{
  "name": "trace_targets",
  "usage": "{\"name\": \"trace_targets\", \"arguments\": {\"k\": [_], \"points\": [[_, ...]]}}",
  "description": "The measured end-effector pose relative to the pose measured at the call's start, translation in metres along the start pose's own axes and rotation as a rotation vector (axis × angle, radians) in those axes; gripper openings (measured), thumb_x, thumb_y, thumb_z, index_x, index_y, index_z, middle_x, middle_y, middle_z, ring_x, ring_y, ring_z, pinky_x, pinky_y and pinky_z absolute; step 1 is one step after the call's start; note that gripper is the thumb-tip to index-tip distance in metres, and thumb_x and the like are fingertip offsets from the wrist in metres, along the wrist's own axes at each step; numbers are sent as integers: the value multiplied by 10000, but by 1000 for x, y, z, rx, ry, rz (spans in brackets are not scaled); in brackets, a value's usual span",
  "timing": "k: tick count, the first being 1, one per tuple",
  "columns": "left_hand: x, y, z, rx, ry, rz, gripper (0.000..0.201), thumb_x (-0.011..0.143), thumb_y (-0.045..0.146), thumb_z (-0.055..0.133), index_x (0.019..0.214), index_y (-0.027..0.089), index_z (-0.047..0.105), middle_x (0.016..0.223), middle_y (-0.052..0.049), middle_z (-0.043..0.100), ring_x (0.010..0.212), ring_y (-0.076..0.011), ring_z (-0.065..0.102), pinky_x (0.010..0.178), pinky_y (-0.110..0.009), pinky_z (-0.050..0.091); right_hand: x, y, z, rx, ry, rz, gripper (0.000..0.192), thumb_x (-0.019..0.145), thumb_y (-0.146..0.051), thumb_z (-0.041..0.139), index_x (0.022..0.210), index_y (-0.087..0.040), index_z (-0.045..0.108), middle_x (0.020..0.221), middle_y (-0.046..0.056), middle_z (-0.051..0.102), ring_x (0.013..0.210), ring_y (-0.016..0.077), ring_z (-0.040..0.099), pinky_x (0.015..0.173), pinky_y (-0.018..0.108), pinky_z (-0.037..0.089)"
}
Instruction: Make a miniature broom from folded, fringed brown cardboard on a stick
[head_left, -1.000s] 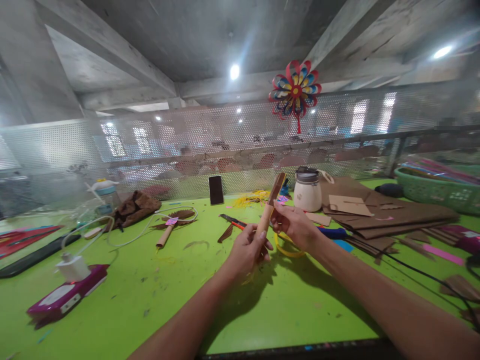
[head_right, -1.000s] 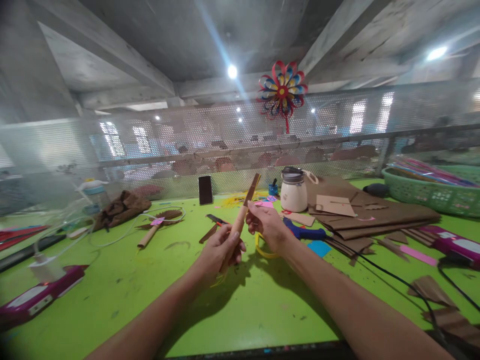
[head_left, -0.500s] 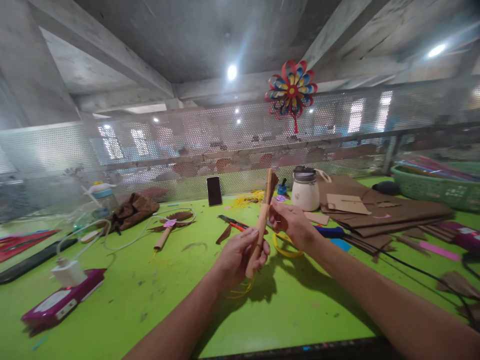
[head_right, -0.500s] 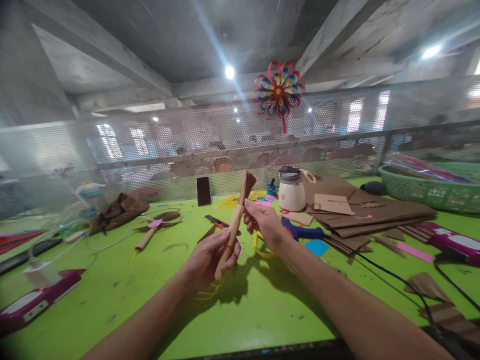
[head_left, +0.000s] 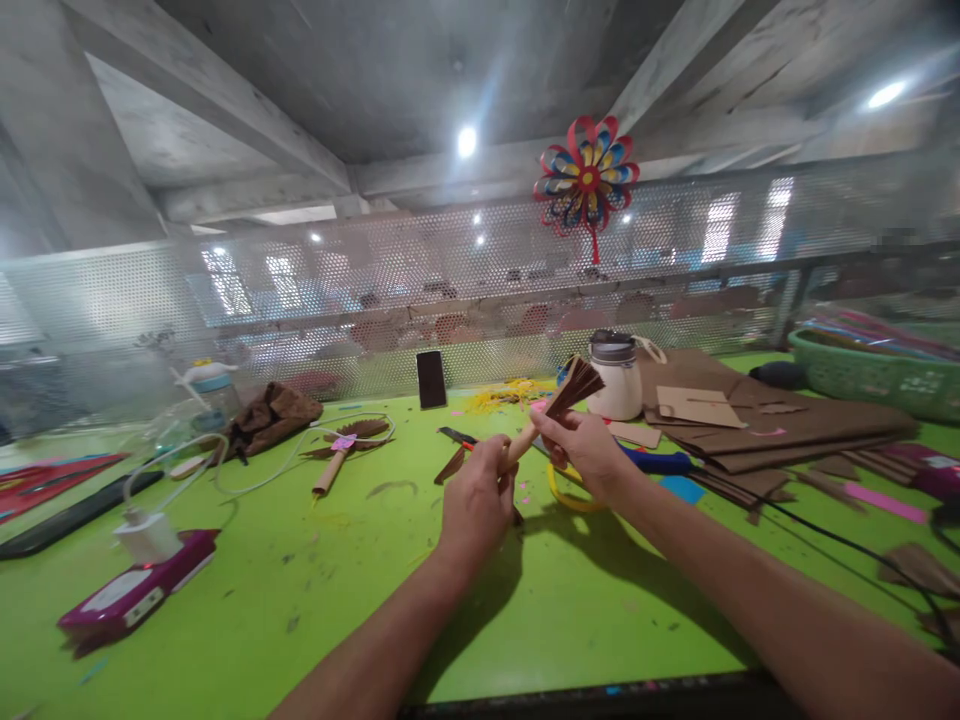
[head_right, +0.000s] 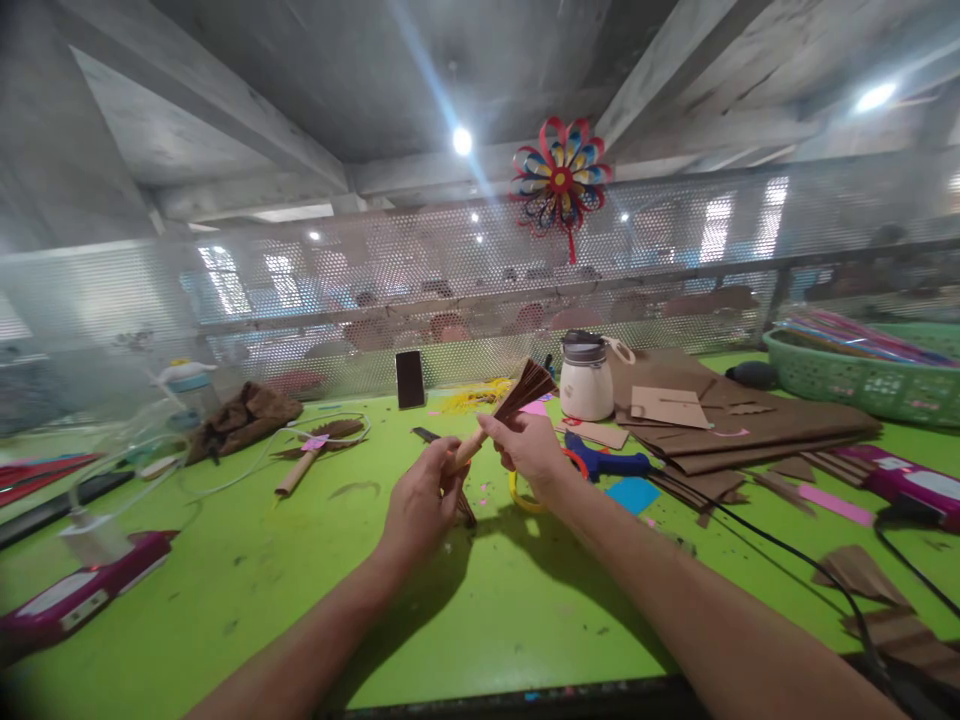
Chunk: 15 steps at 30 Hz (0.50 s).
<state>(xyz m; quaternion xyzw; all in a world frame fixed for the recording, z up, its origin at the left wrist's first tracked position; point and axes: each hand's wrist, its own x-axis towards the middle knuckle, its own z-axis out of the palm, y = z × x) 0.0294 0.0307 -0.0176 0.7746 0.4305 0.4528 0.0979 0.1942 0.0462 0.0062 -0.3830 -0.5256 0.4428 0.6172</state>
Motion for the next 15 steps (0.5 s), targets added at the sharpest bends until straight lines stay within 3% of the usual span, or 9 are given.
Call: {"name": "trace_targets", "arguments": {"k": [4, 9, 15], "points": [[1, 1, 0, -30, 21, -44, 228, 821, 239, 546, 1049, 242, 563, 879, -59, 622, 757, -196, 539, 716, -306, 382, 0, 2, -2, 88, -68, 15, 371, 686, -471, 725, 610, -167, 528, 507, -49, 439, 417, 61, 351, 431, 253, 244], [3, 3, 0, 116, -56, -32, 170, 860, 257, 481, 983, 205, 587, 896, -84, 608, 764, -211, 524, 702, -314, 362, 3, 6, -5, 120, -114, -2, 338, 687, -449, 733, 666, -150, 579, 533, -43, 463, 454, 67, 372, 452, 255, 270], [2, 4, 1, 20, -110, -102, 130, 849, 304, 511, 892, 213, 594, 784, -59, 595, 665, -187, 493, 629, -288, 326, 2, 0, -6, 156, -119, 56, 347, 638, -441, 772, 643, -141, 597, 521, -37, 465, 450, 67, 370, 439, 252, 258]]}}
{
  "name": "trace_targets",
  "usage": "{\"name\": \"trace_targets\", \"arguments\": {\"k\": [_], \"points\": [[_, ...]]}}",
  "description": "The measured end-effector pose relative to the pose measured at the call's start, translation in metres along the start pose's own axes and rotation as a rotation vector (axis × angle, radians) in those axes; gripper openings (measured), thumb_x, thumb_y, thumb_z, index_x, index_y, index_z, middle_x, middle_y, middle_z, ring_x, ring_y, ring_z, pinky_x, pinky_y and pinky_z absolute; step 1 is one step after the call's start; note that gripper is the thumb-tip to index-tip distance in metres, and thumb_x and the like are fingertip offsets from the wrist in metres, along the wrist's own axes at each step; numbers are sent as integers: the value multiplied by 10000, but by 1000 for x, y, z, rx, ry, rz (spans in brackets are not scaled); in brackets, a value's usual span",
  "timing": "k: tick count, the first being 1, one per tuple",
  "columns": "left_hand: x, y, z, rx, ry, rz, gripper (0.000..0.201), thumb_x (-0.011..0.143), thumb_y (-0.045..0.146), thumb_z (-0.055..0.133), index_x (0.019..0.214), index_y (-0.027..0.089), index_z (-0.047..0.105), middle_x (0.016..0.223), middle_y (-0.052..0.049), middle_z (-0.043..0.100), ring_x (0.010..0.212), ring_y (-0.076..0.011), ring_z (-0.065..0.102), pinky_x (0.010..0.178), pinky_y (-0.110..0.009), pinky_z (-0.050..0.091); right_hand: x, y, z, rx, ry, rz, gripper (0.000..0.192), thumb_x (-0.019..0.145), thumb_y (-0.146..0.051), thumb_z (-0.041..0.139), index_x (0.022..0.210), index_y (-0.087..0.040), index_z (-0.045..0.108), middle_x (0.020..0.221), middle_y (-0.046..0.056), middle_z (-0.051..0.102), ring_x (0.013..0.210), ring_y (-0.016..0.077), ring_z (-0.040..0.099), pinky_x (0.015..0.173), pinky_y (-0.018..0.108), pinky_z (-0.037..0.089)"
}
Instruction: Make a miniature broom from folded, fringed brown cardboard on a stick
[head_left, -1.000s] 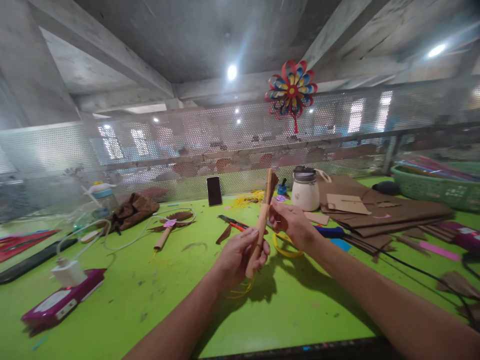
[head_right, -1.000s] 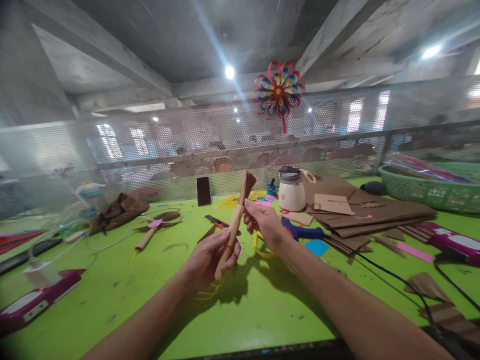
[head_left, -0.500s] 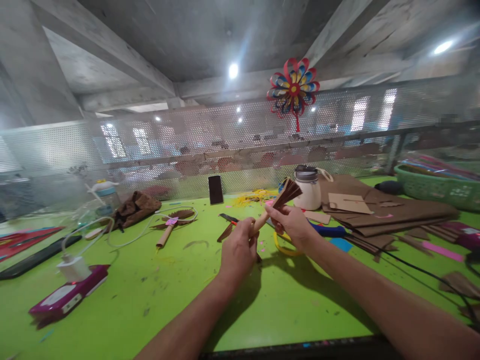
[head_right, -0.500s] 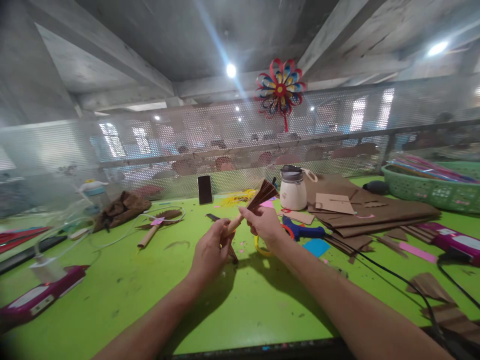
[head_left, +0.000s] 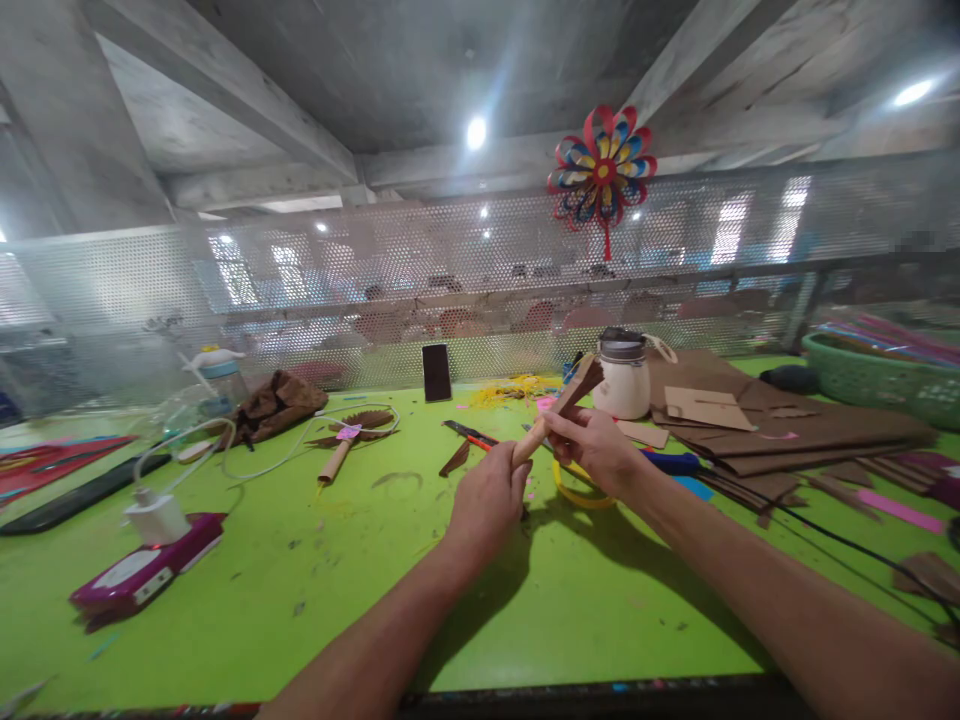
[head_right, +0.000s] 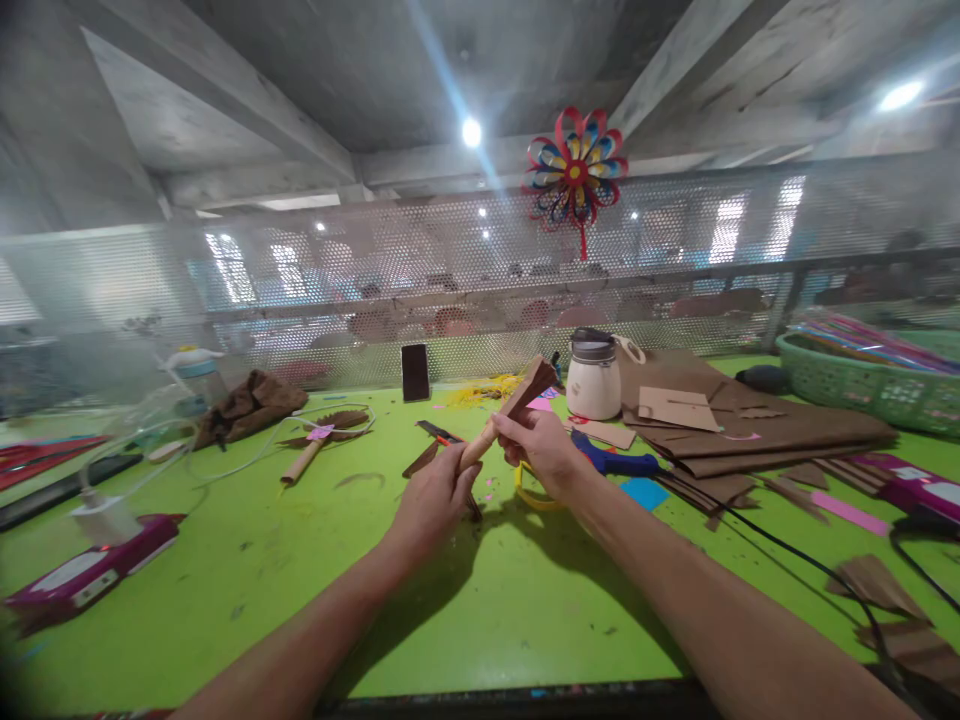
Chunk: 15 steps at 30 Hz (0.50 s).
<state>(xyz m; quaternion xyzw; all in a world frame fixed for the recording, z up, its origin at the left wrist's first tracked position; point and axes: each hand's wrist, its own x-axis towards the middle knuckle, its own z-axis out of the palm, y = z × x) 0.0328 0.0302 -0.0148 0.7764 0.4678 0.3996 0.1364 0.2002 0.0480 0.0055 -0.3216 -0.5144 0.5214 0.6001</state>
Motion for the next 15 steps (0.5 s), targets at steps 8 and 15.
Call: {"name": "trace_targets", "arguments": {"k": [8, 15], "points": [[3, -5, 2, -170, -90, -24, 151, 835, 346, 529, 802, 210, 587, 639, -16, 542, 563, -159, 426, 553, -268, 271, 0, -3, -4, 8, -62, 9, 307, 647, -413, 775, 682, -134, 650, 533, -22, 493, 455, 76, 393, 444, 254, 263], [4, 1, -2, -124, -158, -51, 221, 834, 374, 516, 813, 174, 607, 630, -11, 546, 563, -144, 459, 544, -259, 292, 2, 0, -5, 15, -31, 47, 335, 654, -424, 776, 647, -142, 594, 512, -37, 469, 437, 60, 363, 426, 243, 236]]}}
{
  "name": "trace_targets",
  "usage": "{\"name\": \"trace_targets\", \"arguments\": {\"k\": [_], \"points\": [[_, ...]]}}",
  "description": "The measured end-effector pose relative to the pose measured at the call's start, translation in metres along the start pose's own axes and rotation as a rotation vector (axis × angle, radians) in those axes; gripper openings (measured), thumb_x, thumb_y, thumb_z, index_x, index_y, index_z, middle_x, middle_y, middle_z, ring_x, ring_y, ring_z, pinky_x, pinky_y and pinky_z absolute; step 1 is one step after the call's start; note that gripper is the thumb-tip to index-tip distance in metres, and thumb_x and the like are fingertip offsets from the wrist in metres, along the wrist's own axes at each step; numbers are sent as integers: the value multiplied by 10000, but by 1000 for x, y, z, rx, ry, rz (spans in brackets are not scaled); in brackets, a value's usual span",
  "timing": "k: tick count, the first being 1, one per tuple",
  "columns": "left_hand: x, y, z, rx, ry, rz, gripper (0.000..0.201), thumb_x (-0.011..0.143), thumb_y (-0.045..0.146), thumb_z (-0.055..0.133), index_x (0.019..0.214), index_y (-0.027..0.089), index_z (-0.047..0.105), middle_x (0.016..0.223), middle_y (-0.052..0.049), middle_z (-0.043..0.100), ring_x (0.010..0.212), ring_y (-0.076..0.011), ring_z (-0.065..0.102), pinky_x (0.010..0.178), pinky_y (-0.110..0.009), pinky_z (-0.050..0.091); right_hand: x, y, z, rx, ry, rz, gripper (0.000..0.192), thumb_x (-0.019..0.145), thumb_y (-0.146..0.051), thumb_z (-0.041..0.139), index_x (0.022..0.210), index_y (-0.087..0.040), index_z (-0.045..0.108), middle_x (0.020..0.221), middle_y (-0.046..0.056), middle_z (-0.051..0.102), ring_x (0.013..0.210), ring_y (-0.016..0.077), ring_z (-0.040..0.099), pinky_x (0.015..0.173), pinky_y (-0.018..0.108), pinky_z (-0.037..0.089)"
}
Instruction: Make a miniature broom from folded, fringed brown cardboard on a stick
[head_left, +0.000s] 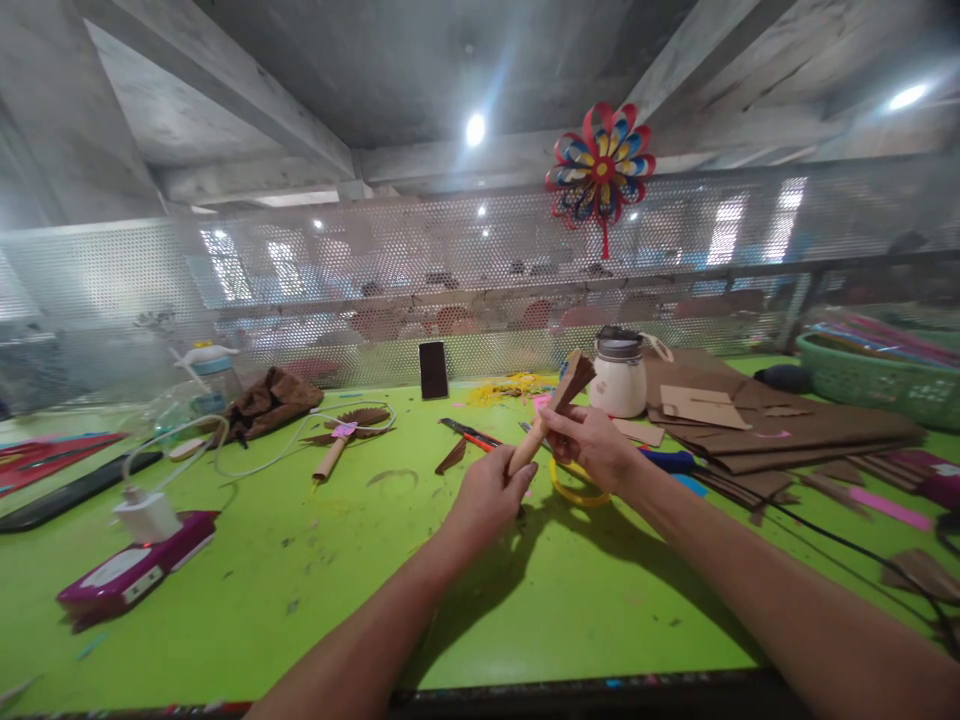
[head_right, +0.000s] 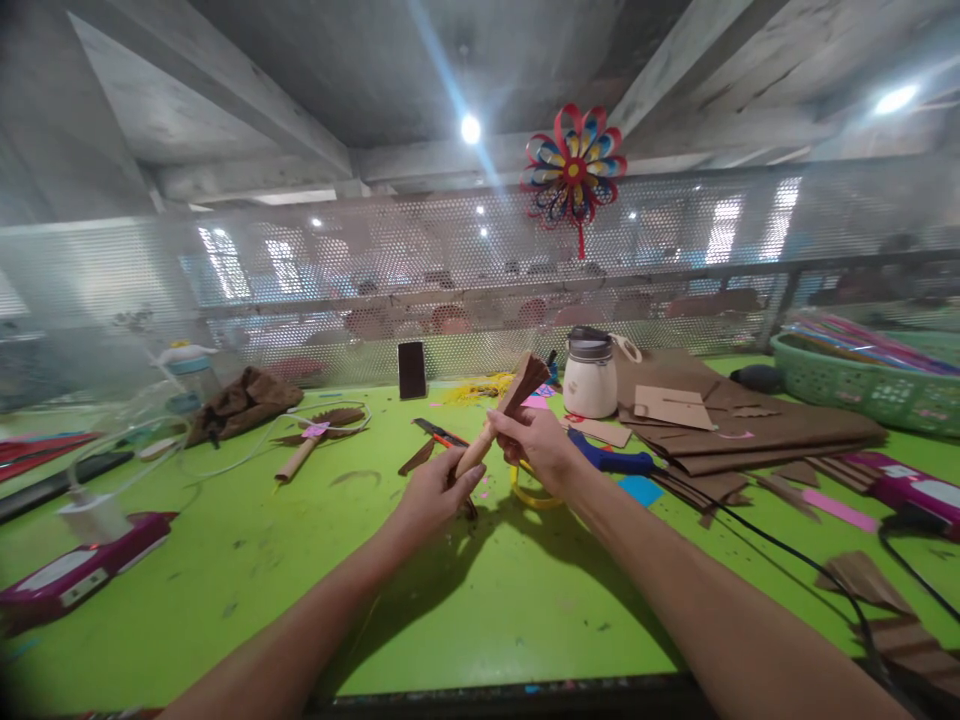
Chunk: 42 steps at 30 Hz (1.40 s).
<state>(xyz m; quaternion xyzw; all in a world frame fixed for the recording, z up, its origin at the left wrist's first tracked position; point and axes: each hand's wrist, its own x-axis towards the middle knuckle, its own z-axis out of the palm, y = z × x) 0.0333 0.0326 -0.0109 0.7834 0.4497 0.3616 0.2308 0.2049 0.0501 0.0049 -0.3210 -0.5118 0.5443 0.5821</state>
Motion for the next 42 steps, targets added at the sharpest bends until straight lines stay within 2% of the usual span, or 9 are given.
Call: {"name": "trace_targets", "arguments": {"k": [6, 12, 16, 19, 23, 26, 29, 34, 42], "points": [[0, 0, 1, 1, 62, 32, 327, 805, 384, 571, 1049, 170, 611, 756, -38, 619, 614, -154, 515, 585, -265, 360, 1, 0, 2, -66, 64, -16, 393, 637, -494, 760, 629, -145, 580, 478, -47, 447, 407, 54, 337, 407, 244, 223], [1, -7, 4, -13, 80, 118, 273, 829, 401, 552, 902, 169, 675, 809, -84, 656, 745, -196, 574, 681, -295, 420, -2, 1, 9, -140, 93, -15, 401, 612, -499, 770, 622, -148, 576, 471, -49, 445, 406, 57, 350, 407, 241, 246], [2, -2, 1, -277, -46, -51, 304, 834, 414, 545, 905, 135, 645, 775, -93, 680, 656, -177, 593, 608, -291, 454, -3, 0, 11, -97, 95, -15, 414, 621, -522, 758, 652, -142, 599, 525, -28, 497, 430, 61, 381, 424, 242, 285], [2, 9, -8, -578, -43, -142, 321, 830, 437, 560, 895, 130, 627, 825, -101, 695, 668, -169, 606, 625, -299, 489, -4, -3, 9, -49, 102, -24, 439, 679, -563, 703, 757, -134, 655, 620, 5, 557, 511, 84, 462, 484, 245, 361], [4, 17, -23, -814, 15, -75, 329, 832, 434, 571, 897, 119, 641, 893, -111, 702, 824, -190, 626, 766, -320, 503, -9, -2, 13, -36, -36, -52, 412, 763, -554, 635, 892, -169, 702, 868, 82, 664, 803, 177, 602, 680, 306, 470], [6, 16, -28, -863, 47, -17, 318, 830, 415, 584, 930, 122, 655, 897, -101, 700, 859, -194, 627, 821, -325, 484, -17, 1, 22, -65, -236, -71, 347, 789, -457, 656, 1059, -241, 678, 1098, 81, 655, 1041, 220, 579, 865, 374, 465], [7, 12, -29, -859, 66, 0, 336, 825, 417, 596, 978, 123, 656, 883, -91, 693, 833, -189, 622, 790, -312, 478, -24, 2, 29, -27, -398, -74, 447, 750, -321, 728, 1179, -275, 612, 1212, 68, 608, 1143, 218, 536, 972, 389, 427], [5, 10, -31, -903, 110, -6, 297, 808, 390, 638, 956, 134, 670, 850, -52, 659, 761, -137, 572, 734, -259, 454, -25, 3, 31, -8, -463, -32, 564, 736, -283, 742, 1254, -231, 526, 1075, 86, 640, 933, 202, 622, 823, 385, 520], [3, 20, -32, -1065, 80, -49, 324, 749, 368, 707, 957, 122, 677, 796, -43, 653, 681, -116, 554, 688, -252, 441, -23, 6, 33, -190, -388, -79, 527, 805, -347, 658, 1267, -162, 485, 779, 19, 629, 705, 139, 599, 679, 305, 515]]}}
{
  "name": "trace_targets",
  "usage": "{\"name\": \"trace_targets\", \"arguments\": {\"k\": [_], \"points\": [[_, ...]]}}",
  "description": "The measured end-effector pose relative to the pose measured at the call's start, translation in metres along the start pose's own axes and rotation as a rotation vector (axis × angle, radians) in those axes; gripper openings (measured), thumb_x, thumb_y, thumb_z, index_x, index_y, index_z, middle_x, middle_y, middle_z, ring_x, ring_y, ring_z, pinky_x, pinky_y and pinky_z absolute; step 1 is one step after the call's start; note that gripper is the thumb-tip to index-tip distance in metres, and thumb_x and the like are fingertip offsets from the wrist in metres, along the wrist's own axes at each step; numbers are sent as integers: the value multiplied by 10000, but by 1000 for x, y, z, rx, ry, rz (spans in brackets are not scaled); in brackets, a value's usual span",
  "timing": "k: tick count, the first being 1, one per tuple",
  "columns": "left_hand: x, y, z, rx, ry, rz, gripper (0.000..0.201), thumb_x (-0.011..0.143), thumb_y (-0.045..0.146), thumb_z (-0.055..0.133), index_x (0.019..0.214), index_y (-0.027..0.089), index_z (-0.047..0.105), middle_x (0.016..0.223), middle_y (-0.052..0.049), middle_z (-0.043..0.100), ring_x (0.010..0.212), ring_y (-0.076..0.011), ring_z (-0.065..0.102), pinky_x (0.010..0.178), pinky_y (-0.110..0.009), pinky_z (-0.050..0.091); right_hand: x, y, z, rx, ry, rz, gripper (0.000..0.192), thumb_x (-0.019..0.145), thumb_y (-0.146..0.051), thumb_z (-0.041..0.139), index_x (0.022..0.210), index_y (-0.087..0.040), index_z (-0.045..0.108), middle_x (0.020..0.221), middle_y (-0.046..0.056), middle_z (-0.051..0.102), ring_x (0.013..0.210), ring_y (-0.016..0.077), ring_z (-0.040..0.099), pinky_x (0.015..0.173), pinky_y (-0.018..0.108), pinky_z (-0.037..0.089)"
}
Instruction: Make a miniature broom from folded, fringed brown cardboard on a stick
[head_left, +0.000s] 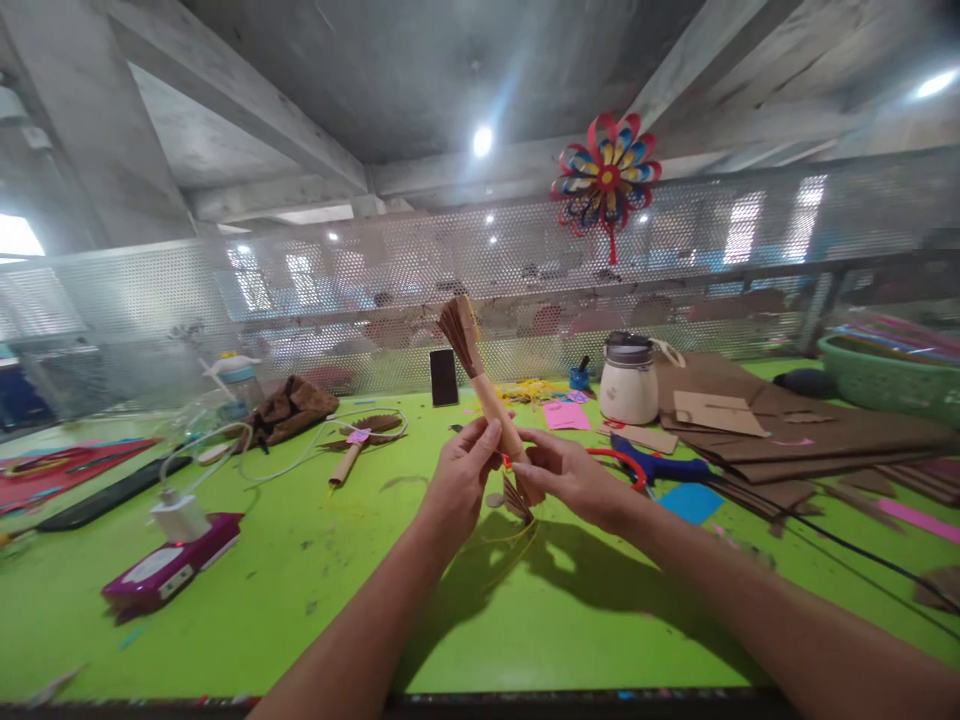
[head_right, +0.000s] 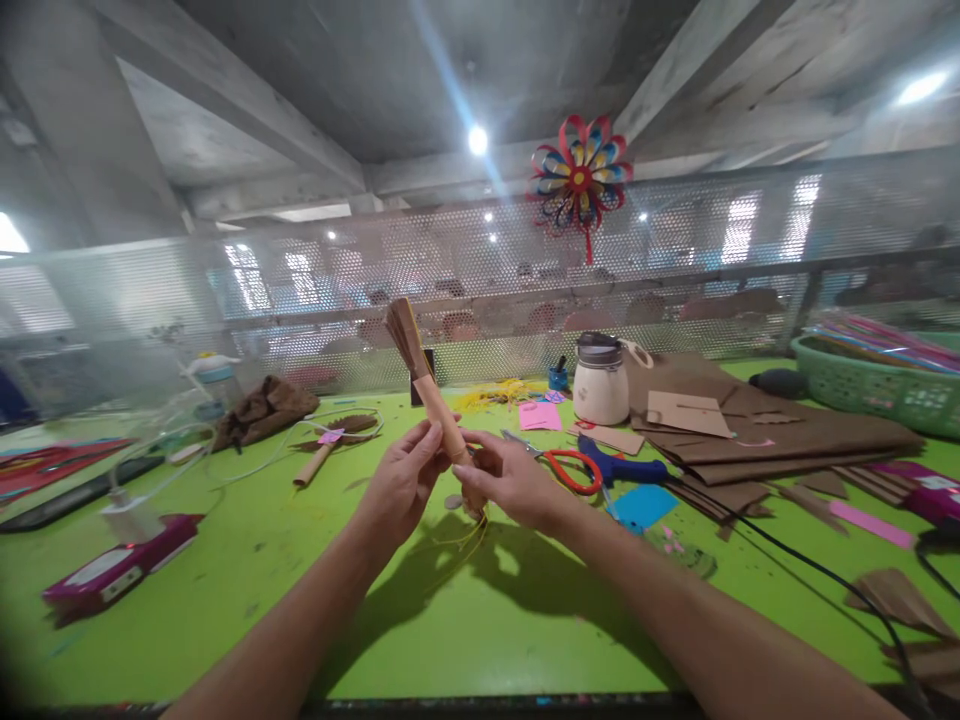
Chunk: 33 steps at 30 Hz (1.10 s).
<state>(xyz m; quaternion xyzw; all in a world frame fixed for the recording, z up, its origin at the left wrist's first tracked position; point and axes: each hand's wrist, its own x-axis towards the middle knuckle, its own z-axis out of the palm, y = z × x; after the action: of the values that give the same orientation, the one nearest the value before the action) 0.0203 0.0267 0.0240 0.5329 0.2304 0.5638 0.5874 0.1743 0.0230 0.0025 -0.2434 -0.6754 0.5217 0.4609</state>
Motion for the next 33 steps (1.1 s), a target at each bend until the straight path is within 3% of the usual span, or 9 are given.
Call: {"name": "trace_targets", "arguments": {"k": [8, 11, 13, 19, 23, 26, 33], "points": [[1, -2, -2, -43, 37, -24, 340, 750, 346, 711, 991, 122, 623, 877, -73, 683, 752, -144, 614, 708, -254, 467, -2, -4, 5, -109, 29, 47, 568, 824, -445, 603, 1288, -153, 456, 765, 13, 630, 550, 89, 535, 531, 238, 461], [0, 0, -2, -60, 23, -37, 314, 765, 346, 696, 972, 137, 584, 885, -79, 683, 749, -156, 629, 685, -260, 479, -2, -4, 8, -248, 109, 123, 453, 826, -473, 582, 1117, -128, 539, 641, -8, 610, 436, 73, 462, 428, 212, 380], [0, 1, -1, -63, 11, -50, 294, 773, 352, 686, 942, 142, 569, 878, -78, 679, 717, -154, 626, 643, -258, 482, -2, -3, 11, -317, 135, 151, 373, 831, -479, 567, 948, -125, 575, 573, -15, 587, 433, 80, 469, 442, 216, 380], [0, 0, -2, -70, 88, -54, 300, 754, 348, 712, 946, 153, 588, 823, -50, 676, 669, -107, 591, 603, -203, 467, -3, 15, 25, -358, -71, 234, 368, 826, -470, 578, 654, -149, 527, 512, -25, 506, 450, 78, 451, 464, 213, 367], [1, -2, -2, -119, 154, -48, 376, 685, 327, 776, 981, 148, 630, 811, -38, 671, 725, -106, 603, 658, -193, 485, -3, 29, 28, -383, -86, 253, 406, 898, -493, 450, 689, -156, 534, 443, -38, 461, 390, 77, 422, 427, 205, 331], [1, -3, -3, -153, 201, -63, 366, 648, 320, 802, 926, 137, 651, 786, -33, 665, 654, -91, 590, 611, -189, 482, -2, 33, 29, -395, -59, 220, 439, 895, -547, 419, 742, -154, 542, 442, -48, 438, 392, 76, 410, 418, 198, 317], [2, -2, -7, -199, 214, -71, 167, 771, 231, 684, 865, 101, 638, 758, -49, 650, 563, -80, 565, 545, -193, 482, -1, 36, 29, -354, -69, 233, 449, 819, -549, 548, 611, -154, 499, 454, -53, 404, 415, 53, 342, 418, 202, 253]]}}
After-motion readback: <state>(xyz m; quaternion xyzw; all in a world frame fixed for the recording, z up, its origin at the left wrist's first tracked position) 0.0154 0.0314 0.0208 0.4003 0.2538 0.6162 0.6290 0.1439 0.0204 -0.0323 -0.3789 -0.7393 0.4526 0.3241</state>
